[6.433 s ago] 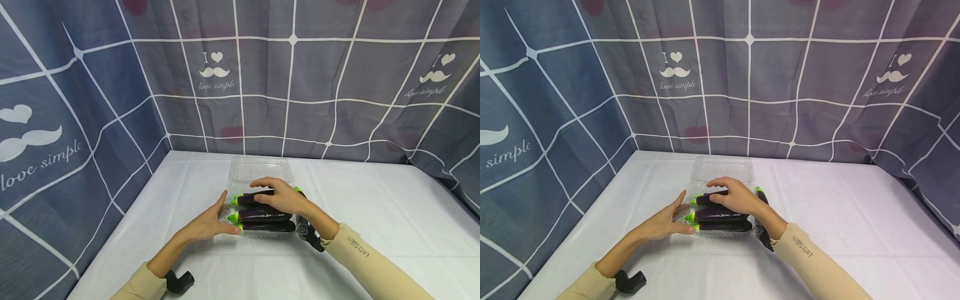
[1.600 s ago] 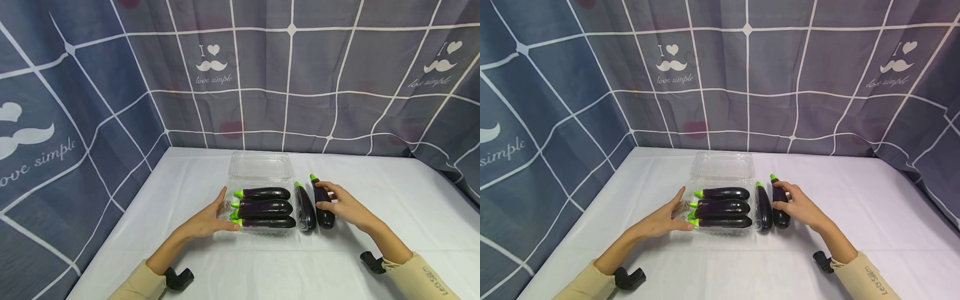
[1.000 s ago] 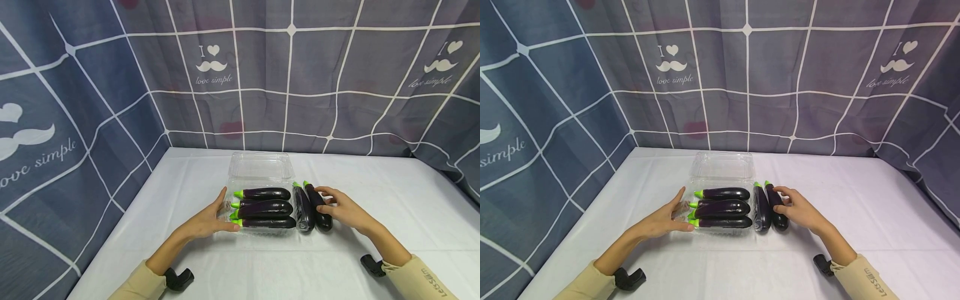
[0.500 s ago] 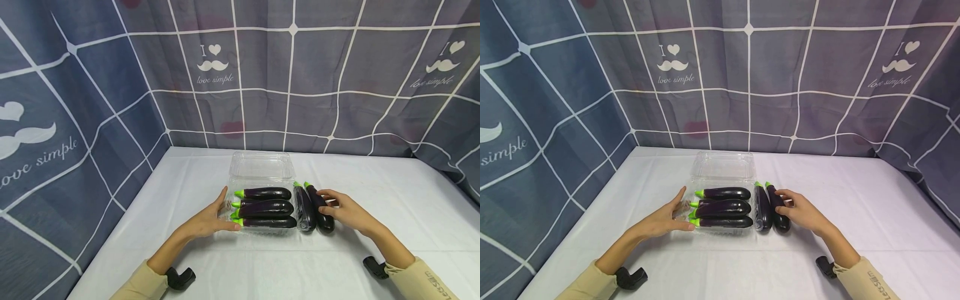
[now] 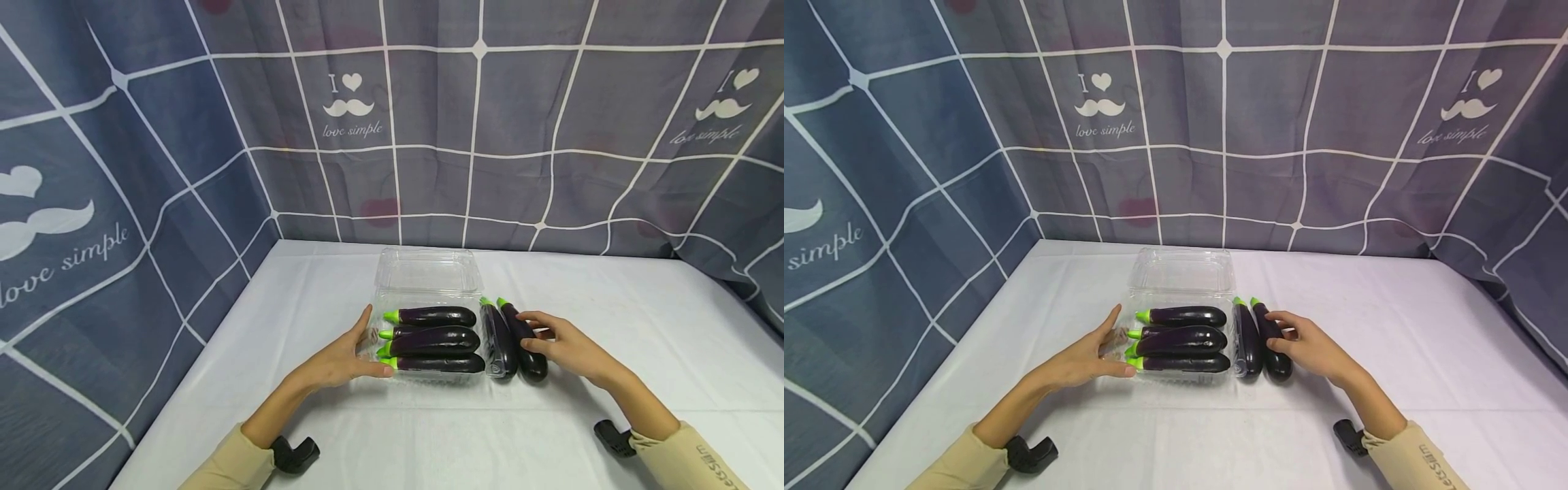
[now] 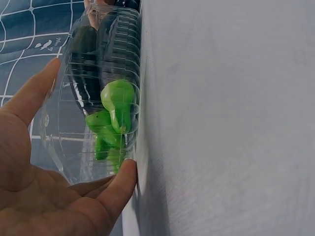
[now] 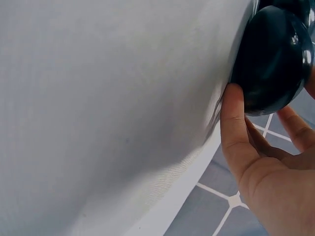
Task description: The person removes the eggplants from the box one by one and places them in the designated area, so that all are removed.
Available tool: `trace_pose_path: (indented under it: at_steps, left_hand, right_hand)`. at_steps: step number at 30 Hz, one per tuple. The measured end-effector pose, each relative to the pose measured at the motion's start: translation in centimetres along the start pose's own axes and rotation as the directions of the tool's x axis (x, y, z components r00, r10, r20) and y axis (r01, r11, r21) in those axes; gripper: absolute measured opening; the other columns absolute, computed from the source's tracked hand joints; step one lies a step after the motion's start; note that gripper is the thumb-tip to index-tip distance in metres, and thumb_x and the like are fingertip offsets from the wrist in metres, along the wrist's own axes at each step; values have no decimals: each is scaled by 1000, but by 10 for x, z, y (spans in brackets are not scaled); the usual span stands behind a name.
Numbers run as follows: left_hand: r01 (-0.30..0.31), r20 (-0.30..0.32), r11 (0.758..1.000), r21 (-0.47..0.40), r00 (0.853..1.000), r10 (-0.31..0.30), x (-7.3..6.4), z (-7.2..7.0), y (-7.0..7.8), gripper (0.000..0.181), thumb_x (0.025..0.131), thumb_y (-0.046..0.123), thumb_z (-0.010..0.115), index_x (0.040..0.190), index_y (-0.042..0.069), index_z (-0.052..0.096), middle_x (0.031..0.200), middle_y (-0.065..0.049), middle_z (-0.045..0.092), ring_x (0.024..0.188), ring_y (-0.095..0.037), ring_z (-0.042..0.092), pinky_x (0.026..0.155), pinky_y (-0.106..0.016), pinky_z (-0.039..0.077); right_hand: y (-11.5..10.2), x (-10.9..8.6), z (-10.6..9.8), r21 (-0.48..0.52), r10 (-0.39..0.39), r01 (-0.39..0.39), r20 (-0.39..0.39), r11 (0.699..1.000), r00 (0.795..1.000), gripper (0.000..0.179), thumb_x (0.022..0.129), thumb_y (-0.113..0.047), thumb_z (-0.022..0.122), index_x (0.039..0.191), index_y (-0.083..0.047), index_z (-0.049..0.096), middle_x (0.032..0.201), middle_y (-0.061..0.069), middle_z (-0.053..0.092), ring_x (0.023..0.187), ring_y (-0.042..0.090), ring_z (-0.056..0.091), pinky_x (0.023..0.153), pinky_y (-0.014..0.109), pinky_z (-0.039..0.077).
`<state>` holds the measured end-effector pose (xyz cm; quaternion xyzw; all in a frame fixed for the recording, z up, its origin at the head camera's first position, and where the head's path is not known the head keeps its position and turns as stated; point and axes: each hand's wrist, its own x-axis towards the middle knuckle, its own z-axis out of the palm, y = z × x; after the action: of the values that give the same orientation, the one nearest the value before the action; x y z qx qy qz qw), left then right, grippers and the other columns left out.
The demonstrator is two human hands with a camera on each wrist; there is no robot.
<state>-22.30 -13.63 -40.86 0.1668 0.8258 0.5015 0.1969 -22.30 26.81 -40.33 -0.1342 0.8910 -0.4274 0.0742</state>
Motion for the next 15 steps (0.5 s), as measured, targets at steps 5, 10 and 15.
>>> trace_pose_path:
  at_steps: [5, 10, 15]
  left_hand:
    - [0, -4, 1000, 9, 1000, 0, 0, 1, 0, 124, 78, 39, 84, 159, 18, -8, 164, -3, -2, 148, -24, 8, 116, -51, 12]
    - [-1, -8, 1000, 28, 1000, 1, 1, 2, 1, 124, 78, 41, 83, 159, 18, -8, 164, -6, 0, 148, -25, 13, 116, -50, 16]
    - [1, -9, 1000, 27, 1000, -1, 1, 1, 1, 124, 78, 39, 84, 158, 18, -8, 163, -8, 1, 148, -26, 13, 116, -50, 16]
  right_hand:
    - [1, -1, -2, -10, -3, 3, 21, 1000, 1000, 55, 95, -20, 65, 142, 1, 46, 134, 23, 54, 118, 39, 53, 87, 44, 47]
    - [1, -3, -7, -15, -4, 4, 44, 1000, 999, 57, 97, -25, 63, 145, 0, 43, 136, 23, 52, 121, 40, 51, 89, 46, 47]
    - [0, -3, -8, 7, 8, -8, 55, 1000, 998, 58, 98, -26, 62, 146, -1, 41, 135, 26, 52, 121, 42, 51, 85, 43, 49]
